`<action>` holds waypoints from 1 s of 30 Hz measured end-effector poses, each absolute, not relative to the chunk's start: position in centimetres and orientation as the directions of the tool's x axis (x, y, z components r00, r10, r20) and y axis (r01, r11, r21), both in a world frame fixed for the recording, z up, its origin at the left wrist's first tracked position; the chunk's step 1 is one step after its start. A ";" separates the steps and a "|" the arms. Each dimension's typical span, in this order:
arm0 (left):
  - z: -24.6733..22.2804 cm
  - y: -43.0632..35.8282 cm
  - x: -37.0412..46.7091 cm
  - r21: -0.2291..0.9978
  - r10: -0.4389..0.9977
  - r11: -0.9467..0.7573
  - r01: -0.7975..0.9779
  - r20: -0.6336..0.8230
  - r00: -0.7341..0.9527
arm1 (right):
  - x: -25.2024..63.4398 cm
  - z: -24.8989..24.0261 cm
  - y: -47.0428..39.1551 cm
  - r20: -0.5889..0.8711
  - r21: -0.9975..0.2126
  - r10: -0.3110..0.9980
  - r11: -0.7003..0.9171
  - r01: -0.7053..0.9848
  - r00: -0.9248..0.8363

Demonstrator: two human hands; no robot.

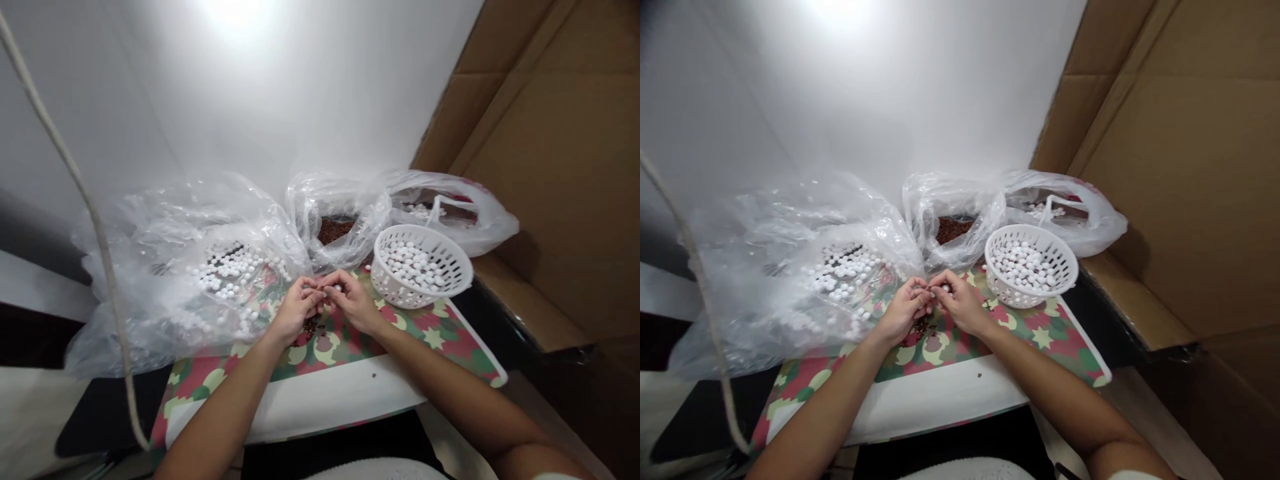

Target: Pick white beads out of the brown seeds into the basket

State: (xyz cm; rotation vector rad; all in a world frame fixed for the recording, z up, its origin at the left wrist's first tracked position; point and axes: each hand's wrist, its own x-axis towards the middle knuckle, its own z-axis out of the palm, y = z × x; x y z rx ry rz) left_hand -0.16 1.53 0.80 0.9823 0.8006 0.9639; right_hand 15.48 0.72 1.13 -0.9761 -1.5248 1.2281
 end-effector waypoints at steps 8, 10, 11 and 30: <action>2.8 1.4 -0.9 0.817 0.860 0.404 -0.412 -0.185 0.476 | 23.8 9.8 3.8 0.354 -0.832 0.935 0.312 0.459 0.005; 2.9 1.4 -1.1 0.799 0.851 0.415 -0.435 -0.171 0.496 | 27.9 11.6 7.3 0.429 -0.731 0.887 0.229 0.643 0.171; 2.8 1.3 -1.2 0.807 0.856 0.401 -0.434 -0.161 0.492 | 29.6 12.2 9.1 0.435 -0.688 0.867 0.145 0.711 0.245; 1.5 1.2 -0.4 0.940 0.967 -0.051 -0.337 0.131 0.217 | 16.0 1.2 -0.1 0.512 -0.724 0.848 0.512 0.462 -0.138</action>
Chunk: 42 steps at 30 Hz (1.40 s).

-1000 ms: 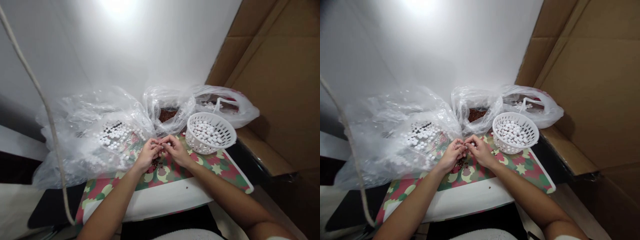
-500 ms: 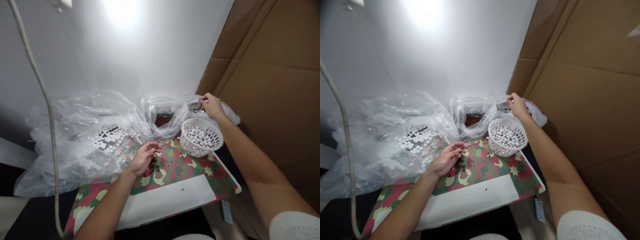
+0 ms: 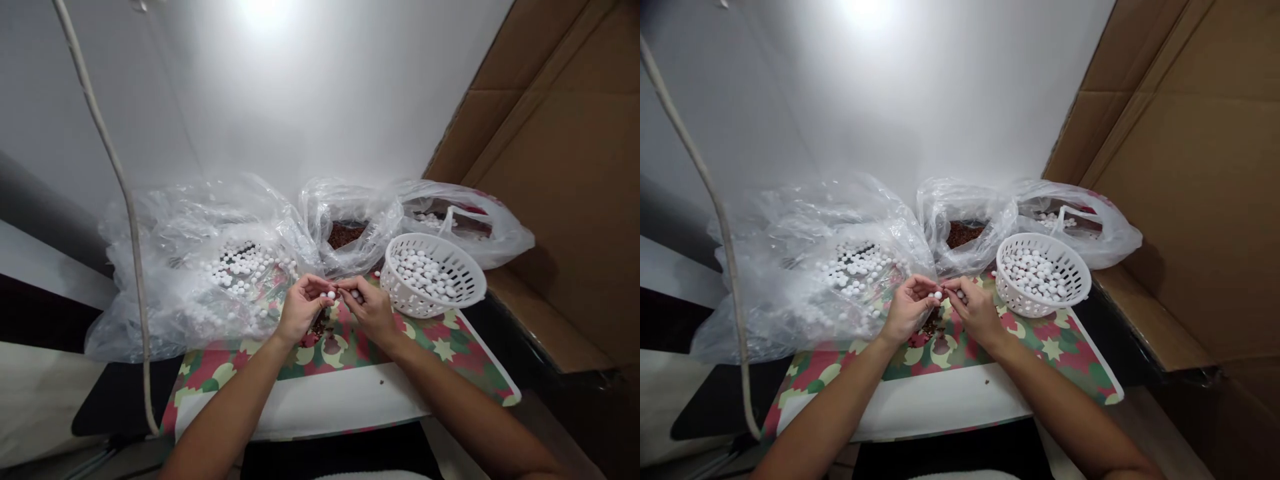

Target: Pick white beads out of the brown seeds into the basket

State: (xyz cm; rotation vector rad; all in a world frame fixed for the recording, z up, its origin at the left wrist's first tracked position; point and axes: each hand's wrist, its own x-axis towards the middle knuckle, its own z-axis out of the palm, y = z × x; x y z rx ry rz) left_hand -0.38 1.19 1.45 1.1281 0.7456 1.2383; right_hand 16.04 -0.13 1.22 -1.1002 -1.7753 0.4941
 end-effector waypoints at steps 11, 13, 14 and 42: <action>0.8 1.0 0.2 0.962 0.983 -0.086 -0.260 0.124 0.133 | 15.9 0.2 0.0 0.624 -0.645 0.764 0.622 0.444 -0.163; 0.7 1.0 0.2 0.960 0.987 -0.074 -0.269 0.109 0.117 | 15.8 0.2 0.0 0.642 -0.642 0.752 0.635 0.429 -0.152; 0.7 1.0 0.3 0.959 0.989 -0.067 -0.276 0.101 0.110 | 15.8 0.2 0.1 0.649 -0.641 0.746 0.641 0.422 -0.149; 2.7 1.4 -1.1 0.932 0.963 0.078 -0.354 0.021 0.268 | 18.2 5.7 -0.9 0.531 -0.721 0.845 0.494 0.485 -0.072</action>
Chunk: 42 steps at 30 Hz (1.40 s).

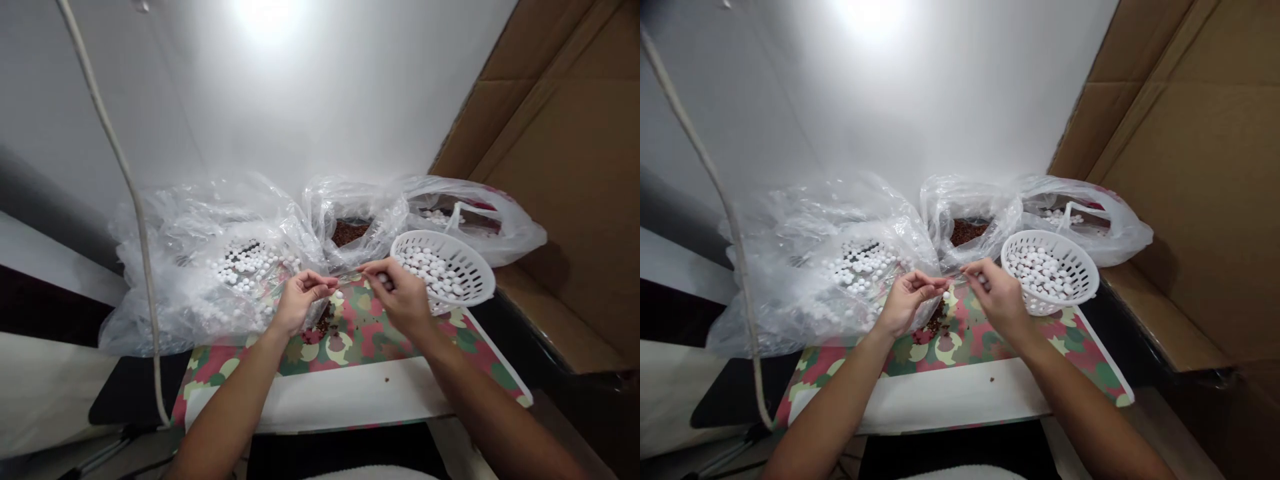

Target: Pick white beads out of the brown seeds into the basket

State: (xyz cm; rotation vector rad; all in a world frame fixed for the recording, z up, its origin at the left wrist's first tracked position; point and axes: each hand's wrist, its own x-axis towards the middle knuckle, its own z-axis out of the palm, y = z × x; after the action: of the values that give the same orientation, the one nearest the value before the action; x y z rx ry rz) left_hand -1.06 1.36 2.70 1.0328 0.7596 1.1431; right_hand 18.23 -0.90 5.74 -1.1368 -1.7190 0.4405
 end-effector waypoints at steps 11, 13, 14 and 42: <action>4.3 6.0 -9.6 0.797 0.927 -0.114 0.593 0.300 -0.225 | 16.7 0.1 -0.2 0.015 -0.650 0.927 0.293 0.701 -0.374; 4.9 7.7 -12.8 0.567 0.922 0.045 0.822 0.293 -0.253 | 16.1 -0.2 -0.8 -0.039 -0.633 0.909 0.299 0.714 -0.415; 5.0 8.6 -13.9 0.465 0.928 0.146 0.873 0.242 -0.284 | 15.7 -0.2 -1.0 -0.056 -0.612 0.905 0.304 0.730 -0.423; 4.3 13.2 -15.2 0.952 0.875 0.116 0.282 0.036 -0.483 | 17.9 0.5 -1.5 -0.003 -0.839 0.878 0.258 0.478 -0.478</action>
State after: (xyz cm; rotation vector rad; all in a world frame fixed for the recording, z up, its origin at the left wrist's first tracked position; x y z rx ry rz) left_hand -15.21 13.15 4.25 1.1203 1.8421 1.3777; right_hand 17.85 -1.46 0.48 -1.2280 -2.0625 1.1241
